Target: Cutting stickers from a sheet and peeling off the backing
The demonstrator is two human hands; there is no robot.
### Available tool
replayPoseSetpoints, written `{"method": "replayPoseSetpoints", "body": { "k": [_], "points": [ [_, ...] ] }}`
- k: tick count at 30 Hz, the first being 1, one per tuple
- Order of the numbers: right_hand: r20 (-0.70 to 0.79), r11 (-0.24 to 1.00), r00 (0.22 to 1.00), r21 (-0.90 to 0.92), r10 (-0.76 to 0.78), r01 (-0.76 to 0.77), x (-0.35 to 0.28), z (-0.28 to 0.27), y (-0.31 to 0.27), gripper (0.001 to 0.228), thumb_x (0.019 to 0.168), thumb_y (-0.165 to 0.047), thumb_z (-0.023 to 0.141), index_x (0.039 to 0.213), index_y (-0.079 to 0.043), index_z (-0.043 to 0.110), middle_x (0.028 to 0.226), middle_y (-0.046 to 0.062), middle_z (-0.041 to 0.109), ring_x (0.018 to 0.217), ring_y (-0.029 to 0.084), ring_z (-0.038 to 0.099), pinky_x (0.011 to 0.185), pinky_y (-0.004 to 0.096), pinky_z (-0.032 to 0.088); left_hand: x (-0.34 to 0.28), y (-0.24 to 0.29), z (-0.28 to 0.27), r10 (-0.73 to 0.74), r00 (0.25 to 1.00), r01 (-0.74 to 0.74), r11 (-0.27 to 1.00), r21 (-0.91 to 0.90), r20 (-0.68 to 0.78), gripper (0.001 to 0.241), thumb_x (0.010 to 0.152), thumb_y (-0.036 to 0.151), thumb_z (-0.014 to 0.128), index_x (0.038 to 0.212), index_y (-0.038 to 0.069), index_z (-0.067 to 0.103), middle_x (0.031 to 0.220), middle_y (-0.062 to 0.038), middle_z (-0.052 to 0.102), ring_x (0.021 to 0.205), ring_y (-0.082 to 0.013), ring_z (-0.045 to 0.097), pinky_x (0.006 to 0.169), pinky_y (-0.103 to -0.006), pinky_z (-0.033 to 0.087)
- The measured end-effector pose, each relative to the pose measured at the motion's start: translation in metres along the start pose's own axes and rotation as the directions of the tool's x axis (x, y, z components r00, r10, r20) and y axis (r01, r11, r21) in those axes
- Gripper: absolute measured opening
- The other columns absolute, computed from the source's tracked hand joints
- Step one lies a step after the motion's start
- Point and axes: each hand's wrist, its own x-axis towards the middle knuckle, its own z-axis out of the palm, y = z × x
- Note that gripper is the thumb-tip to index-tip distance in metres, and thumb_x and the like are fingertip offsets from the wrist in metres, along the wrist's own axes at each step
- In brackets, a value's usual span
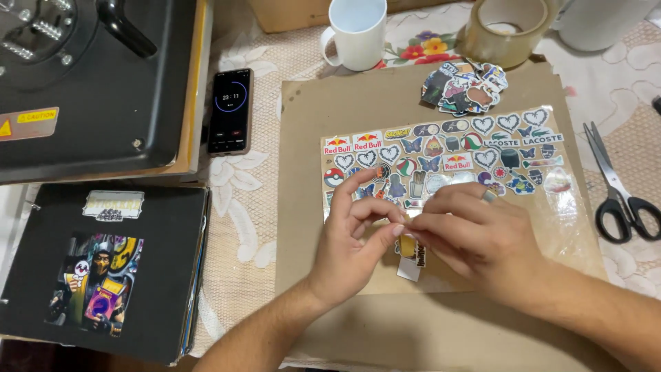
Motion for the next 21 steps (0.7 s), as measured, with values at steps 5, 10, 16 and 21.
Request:
{"method": "replayPoseSetpoints", "body": {
  "k": [5,10,16,21],
  "points": [
    [-0.045,1.0,0.999,0.001,0.001,-0.001,-0.008,0.004,0.003,0.008,0.092,-0.015,0.071,0.098,-0.01,0.069,0.091,0.002,0.068,0.081,0.023,0.064,0.072,0.031,0.046,0.001,-0.002,-0.001,-0.009,1.0,0.009,1.0,0.004,-0.021,0.063,0.092,0.002,0.067,0.144,0.006,0.033,0.092,-0.01,0.068,0.097,-0.0195,0.067,0.097,-0.0334,0.054],
    [0.004,0.998,1.0,-0.058,0.022,-0.022,-0.015,0.007,0.008,0.01,0.094,-0.018,0.069,0.103,-0.015,0.071,0.095,-0.001,0.07,0.085,0.022,0.065,0.063,0.029,0.048,0.001,-0.005,0.001,-0.026,1.0,0.026,1.0,-0.002,-0.006,0.062,0.093,0.002,0.066,0.145,0.007,0.032,0.093,-0.01,0.068,0.099,-0.0199,0.066,0.099,-0.0348,0.053],
    [0.074,0.972,0.996,-0.236,0.041,-0.023,-0.01,0.007,0.006,0.008,0.095,-0.026,0.069,0.1,-0.021,0.069,0.097,-0.007,0.068,0.077,0.016,0.062,0.049,0.031,0.043,0.002,-0.007,0.001,-0.079,0.997,0.079,0.997,-0.003,-0.019,0.063,0.091,0.0,0.066,0.145,0.008,0.034,0.093,-0.01,0.068,0.099,-0.0188,0.066,0.098,-0.0319,0.054],
    [0.248,0.969,0.964,-0.246,0.098,-0.035,-0.014,0.019,0.014,0.013,0.093,-0.02,0.062,0.094,-0.01,0.054,0.091,0.01,0.058,0.078,0.03,0.06,0.057,0.038,0.045,0.0,-0.01,0.0,-0.037,0.999,0.037,0.999,0.023,-0.003,0.064,0.092,-0.002,0.066,0.146,0.008,0.033,0.094,-0.01,0.067,0.1,-0.0193,0.066,0.099,-0.0325,0.054]
  ]
}}
